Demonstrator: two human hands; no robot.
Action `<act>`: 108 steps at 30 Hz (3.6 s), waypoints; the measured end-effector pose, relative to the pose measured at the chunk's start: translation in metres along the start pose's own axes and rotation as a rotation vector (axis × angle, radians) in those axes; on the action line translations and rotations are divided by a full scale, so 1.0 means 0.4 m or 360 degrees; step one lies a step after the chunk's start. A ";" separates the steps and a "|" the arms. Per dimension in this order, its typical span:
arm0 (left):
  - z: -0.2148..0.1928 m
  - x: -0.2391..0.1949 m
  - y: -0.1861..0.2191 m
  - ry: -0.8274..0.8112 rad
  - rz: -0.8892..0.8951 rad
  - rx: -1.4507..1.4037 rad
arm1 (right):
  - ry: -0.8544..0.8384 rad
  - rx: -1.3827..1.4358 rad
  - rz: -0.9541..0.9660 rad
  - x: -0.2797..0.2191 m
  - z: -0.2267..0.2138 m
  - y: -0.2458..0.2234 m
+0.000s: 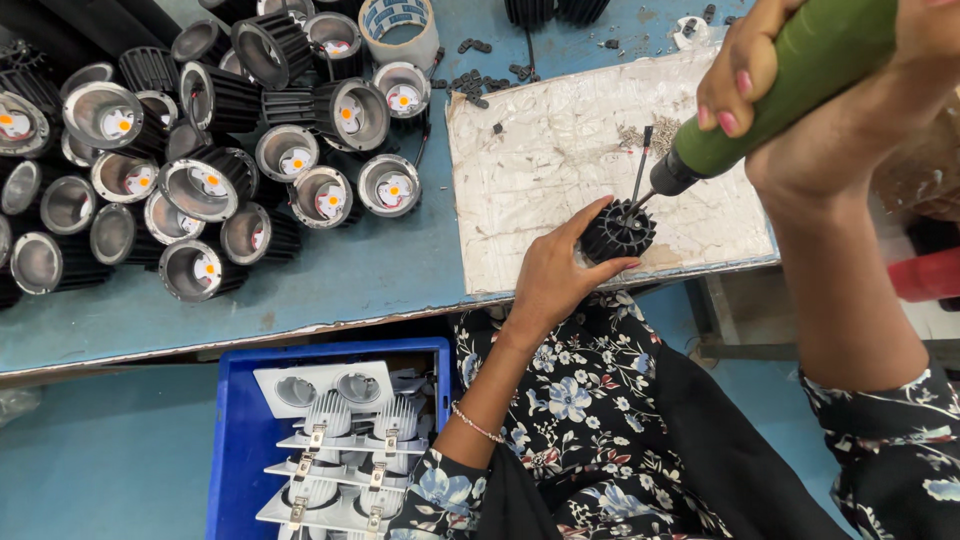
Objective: The person assembles LED light housings by using a power screwdriver to drive screws into the heat sink, applying labels, and joining housing components by hand.
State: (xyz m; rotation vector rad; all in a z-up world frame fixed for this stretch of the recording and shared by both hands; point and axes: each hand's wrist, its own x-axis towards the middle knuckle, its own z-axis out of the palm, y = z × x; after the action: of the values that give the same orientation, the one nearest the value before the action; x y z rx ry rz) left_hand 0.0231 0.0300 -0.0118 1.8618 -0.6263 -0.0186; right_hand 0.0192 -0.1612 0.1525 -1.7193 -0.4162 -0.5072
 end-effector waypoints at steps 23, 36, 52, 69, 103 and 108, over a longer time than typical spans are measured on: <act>-0.008 0.018 -0.002 -0.0104 0.0040 -0.0107 | -0.0378 0.0368 0.0202 0.072 -0.038 0.058; -0.014 0.022 0.022 -0.0130 -0.0109 -0.0158 | -0.0423 0.0310 0.0051 0.081 -0.008 0.024; -0.006 0.020 0.015 -0.0045 0.0023 -0.0071 | -0.0479 0.0583 0.0086 0.076 0.013 0.031; -0.004 0.017 0.025 -0.0031 -0.0047 -0.0105 | -0.0423 0.0626 -0.0040 0.090 0.010 0.035; -0.003 0.015 0.044 0.0031 -0.0074 -0.0037 | -0.0023 0.0466 -0.0180 0.034 -0.007 0.018; 0.000 0.015 0.038 0.0040 -0.0054 -0.0030 | 0.0132 0.0366 -0.0289 0.016 0.032 -0.011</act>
State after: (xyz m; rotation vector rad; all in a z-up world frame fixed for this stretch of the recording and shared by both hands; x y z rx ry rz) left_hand 0.0220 0.0240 0.0031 1.8516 -0.5753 -0.0236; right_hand 0.0237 -0.1478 0.1574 -1.4415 -0.5523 -0.6343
